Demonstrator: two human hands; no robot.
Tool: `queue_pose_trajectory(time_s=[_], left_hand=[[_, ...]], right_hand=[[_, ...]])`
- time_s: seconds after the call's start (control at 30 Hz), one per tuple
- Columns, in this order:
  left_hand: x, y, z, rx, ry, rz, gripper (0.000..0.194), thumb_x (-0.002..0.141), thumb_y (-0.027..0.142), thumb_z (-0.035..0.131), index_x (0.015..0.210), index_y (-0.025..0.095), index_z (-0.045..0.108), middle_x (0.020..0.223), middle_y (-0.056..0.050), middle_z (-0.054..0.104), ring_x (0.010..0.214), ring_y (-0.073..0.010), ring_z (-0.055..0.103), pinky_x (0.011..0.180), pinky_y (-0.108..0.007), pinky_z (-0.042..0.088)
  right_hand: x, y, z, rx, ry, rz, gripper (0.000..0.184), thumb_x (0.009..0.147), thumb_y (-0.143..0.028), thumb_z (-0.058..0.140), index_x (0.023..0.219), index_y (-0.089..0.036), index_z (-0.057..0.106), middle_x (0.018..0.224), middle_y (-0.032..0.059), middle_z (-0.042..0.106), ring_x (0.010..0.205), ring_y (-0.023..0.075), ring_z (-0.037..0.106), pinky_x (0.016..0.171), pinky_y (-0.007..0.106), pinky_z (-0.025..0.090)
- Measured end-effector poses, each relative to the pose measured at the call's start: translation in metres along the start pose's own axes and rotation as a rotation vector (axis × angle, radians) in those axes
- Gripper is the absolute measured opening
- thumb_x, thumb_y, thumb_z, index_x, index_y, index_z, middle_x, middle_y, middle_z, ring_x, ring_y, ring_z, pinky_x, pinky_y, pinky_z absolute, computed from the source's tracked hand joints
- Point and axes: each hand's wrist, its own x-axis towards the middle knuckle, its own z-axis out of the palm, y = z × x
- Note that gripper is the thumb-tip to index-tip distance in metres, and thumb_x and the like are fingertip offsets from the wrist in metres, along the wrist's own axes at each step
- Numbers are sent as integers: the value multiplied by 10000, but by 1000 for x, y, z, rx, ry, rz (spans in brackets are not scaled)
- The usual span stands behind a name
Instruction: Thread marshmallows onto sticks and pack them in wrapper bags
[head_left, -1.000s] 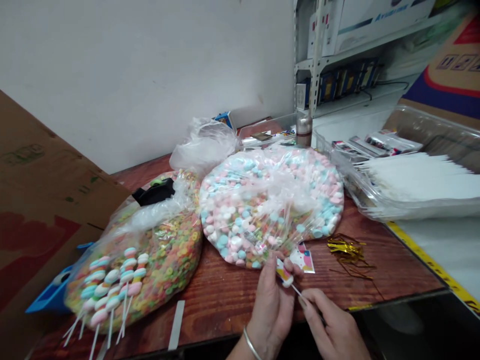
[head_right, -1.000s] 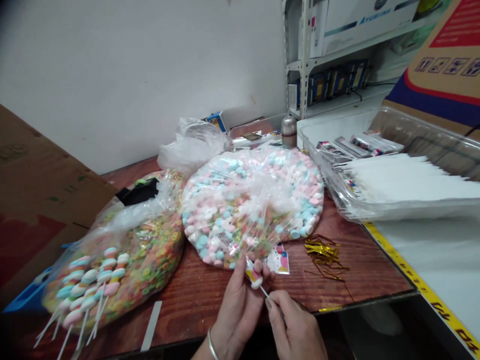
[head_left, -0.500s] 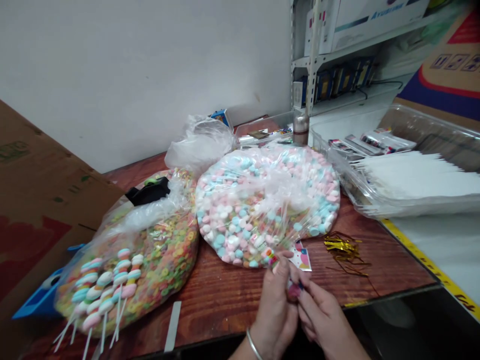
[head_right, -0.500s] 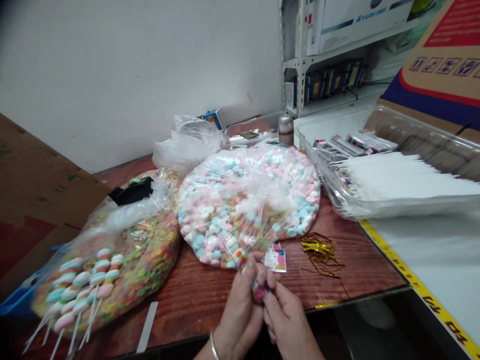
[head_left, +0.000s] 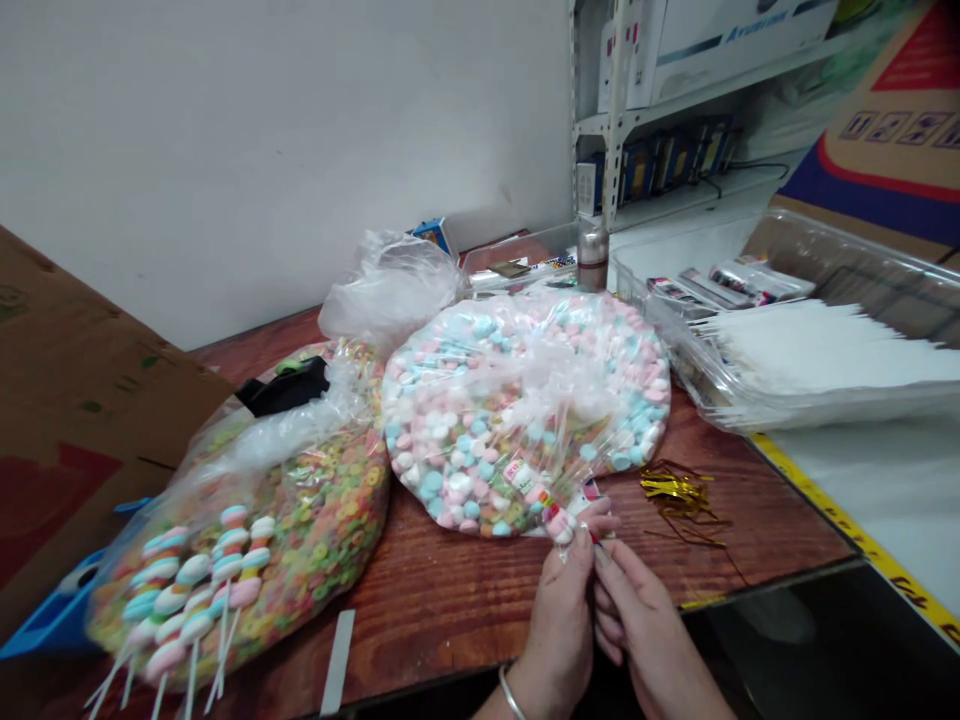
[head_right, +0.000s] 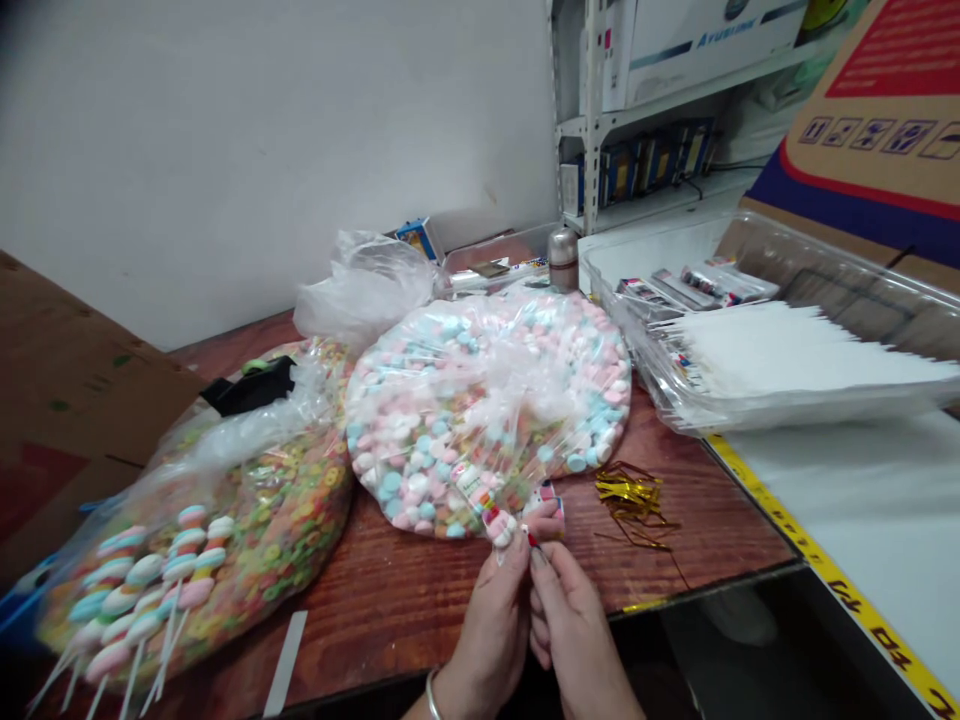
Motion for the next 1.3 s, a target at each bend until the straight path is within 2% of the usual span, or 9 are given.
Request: queue_pose_trajectory(time_s=[0.23,0.4,0.47,0.7,0.83,0.93,1.07,1.2,1.3], left_hand=[[-2,9,-11,88,-88,141,231,809,298,675,944,117,726,675,-50,631,594,-114,562,588,-203,447],[4,2,-13,140,-9,146,222,814,351,671,871,141,715,522,15,542,435,-97,476,484,-222,390],[5,2,-14,171,-16,149,215,802,335,686,875,137,720,565,-1,575,455,-103,491,477,-223,385],[0,12,-24,81,-266,-5,193,759,285,727,834,108,738,655,-38,624,593,-113,547,608,-221,433],[2,16,-25,172,-235,-5,193,693,297,780,787,132,748,743,-63,691,561,-116,548,640,-258,463],[7,25,-29,285,-101,169,176,736,329,747,711,156,731,853,-69,724,738,-160,618,756,-269,480],[13,41,-49,433,77,384,183,714,353,768,754,175,749,837,-53,738,841,-192,631,860,-293,468],[14,42,-66,550,160,360,302,681,406,783,868,169,765,777,-44,729,773,-206,624,767,-300,491],[12,38,-65,668,170,379,300,703,437,755,805,155,754,698,-24,689,715,-195,594,693,-274,469]], right_hand=[[0,-3,-8,128,-184,153,387,790,-549,679,795,-206,499,515,-140,278,382,14,101,329,148,155],[1,2,-14,-301,-46,-153,427,821,-584,620,986,-192,588,673,-44,519,518,74,420,460,185,359],[2,3,-15,-310,-22,-194,406,817,-565,636,983,-195,605,666,-46,506,536,81,421,467,186,356],[1,3,-14,234,-287,188,403,761,-515,714,693,-203,468,553,-121,315,380,12,109,333,157,178],[-3,-5,-18,-88,-362,156,405,858,-600,522,729,-218,486,518,-110,319,343,51,231,346,200,299],[-9,-24,-39,-464,-184,-143,311,870,-491,578,777,-196,602,702,-6,555,638,140,548,603,269,446],[-15,-56,-92,-1157,310,-578,199,929,-366,496,894,-229,636,894,40,623,886,222,572,810,358,401],[-15,-71,-132,-1612,517,-582,122,893,-320,550,850,-229,619,859,51,611,884,275,559,768,404,375],[-15,-69,-130,-1739,523,-597,83,882,-304,581,859,-235,622,852,46,605,863,281,556,747,410,355]])
